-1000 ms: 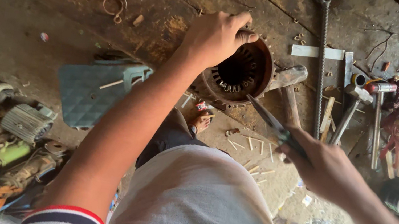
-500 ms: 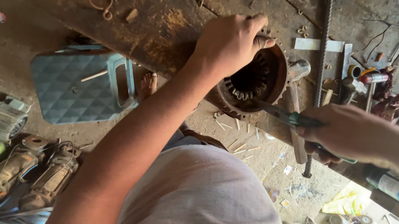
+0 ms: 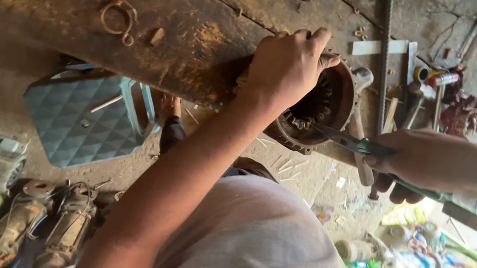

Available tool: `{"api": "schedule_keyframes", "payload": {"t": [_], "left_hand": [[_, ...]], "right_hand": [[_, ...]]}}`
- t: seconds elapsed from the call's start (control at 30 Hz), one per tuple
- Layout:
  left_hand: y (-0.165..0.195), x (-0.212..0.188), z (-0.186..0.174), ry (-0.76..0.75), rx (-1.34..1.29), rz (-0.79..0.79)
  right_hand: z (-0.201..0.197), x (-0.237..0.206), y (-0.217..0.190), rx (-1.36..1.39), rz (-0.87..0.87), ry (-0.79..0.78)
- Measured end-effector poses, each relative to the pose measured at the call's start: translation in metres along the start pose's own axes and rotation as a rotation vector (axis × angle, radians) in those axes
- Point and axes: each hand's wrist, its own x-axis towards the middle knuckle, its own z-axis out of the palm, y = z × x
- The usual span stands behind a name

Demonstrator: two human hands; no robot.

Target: The person works on an electric motor stator on a wooden workbench, using pliers to grip and pull wire ends out of the stator slots one by one, occasionally tapping with a hammer. Near the end they flip the stator over to work from the other side.

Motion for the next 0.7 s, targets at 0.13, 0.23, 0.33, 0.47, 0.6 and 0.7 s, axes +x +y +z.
{"api": "schedule_keyframes", "payload": {"t": [0.13, 0.23, 0.33, 0.47, 0.6, 0.7], "left_hand": [[0.0, -0.001, 0.009, 0.079, 0.028, 0.033], [0.0, -0.001, 0.012, 0.066, 0.068, 0.02], [0.003, 0.0, 0.013, -0.08, 0.035, -0.058], [0.008, 0.002, 0.01, -0.203, 0.047, -0.118], [0.011, 0.002, 0.006, -0.076, 0.094, -0.066], [0.011, 0.004, 0.003, -0.183, 0.101, -0.044]], "right_hand": [[0.009, -0.009, -0.014, 0.005, 0.061, -0.025], [0.046, -0.014, -0.011, -0.055, -0.029, 0.082], [0.081, -0.015, -0.001, 0.061, -0.193, 0.28], [0.103, -0.009, 0.005, 0.248, -0.092, 0.346], [0.108, -0.006, 0.01, 0.177, -0.126, 0.462], [0.094, -0.004, 0.016, -0.01, -0.235, 0.429]]}}
